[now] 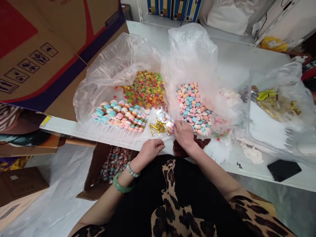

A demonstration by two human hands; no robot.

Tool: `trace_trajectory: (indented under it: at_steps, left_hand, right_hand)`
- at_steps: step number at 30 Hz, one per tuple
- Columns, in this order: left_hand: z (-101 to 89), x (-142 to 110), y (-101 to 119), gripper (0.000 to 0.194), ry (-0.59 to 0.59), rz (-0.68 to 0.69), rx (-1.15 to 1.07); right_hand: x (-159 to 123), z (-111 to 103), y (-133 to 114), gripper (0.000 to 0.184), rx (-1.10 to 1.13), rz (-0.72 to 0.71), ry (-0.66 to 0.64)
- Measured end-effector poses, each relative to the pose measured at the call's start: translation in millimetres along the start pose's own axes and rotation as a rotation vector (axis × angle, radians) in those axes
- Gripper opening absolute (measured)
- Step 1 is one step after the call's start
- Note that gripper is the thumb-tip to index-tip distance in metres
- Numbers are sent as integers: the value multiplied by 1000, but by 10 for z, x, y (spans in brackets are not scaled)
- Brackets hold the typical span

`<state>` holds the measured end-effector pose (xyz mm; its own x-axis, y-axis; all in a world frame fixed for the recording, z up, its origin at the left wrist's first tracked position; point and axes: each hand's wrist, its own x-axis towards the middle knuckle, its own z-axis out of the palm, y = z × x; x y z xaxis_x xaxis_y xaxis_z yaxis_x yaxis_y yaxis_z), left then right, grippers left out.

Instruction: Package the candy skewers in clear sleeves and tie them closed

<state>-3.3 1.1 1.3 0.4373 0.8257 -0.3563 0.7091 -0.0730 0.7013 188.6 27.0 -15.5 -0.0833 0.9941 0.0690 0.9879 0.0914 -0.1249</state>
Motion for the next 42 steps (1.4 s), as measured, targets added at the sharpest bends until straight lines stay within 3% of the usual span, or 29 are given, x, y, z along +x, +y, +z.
trace_trajectory:
  at_steps: [5,9,12,14,17,20,22,25,28,31,35,38,42]
  left_hand:
    - [-39,-73,-112,23,19,-37,-81]
    - [-67,-68,-211,23,45,-31,-195]
    - [-73,-22,-258,22,54,-21,-291]
    - [-74,12,-262,21,48,-2,-328]
    - [-71,52,-236,20,42,9,-383]
    - [-59,83,-163,19,78,-46,-579]
    - [-51,107,-88,32,76,-67,-815]
    - [-48,138,8,47,85,-95,-1166]
    - [-71,107,-18,37,257,-202,-1347]
    - [-127,-53,-198,35,363,-286,-1404]
    - [-232,-403,-517,32,529,-383,-1468]
    - [-319,-617,-683,29,684,-393,-1549]
    - [-418,-729,-766,21,818,-330,-1640]
  right_hand:
    - [261,184,-108,31,3,118,-148]
    - [264,102,-41,29,76,304,-158]
    - [203,15,39,28,128,306,-146]
    - [164,-16,110,28,209,282,-86]
    - [114,-50,220,26,401,300,121]
    - [71,-102,225,23,765,328,229]
    - [38,-129,115,23,1083,334,117]
    - [-16,-115,-174,23,1394,327,-205]
    - [-44,-40,-449,27,1434,310,-342]
    - [-29,24,-623,27,1376,229,-423]
    - [53,65,-854,21,1393,137,-730]
    - [141,109,-1117,13,1421,272,-821]
    - [256,180,-1482,4,1524,574,-859]
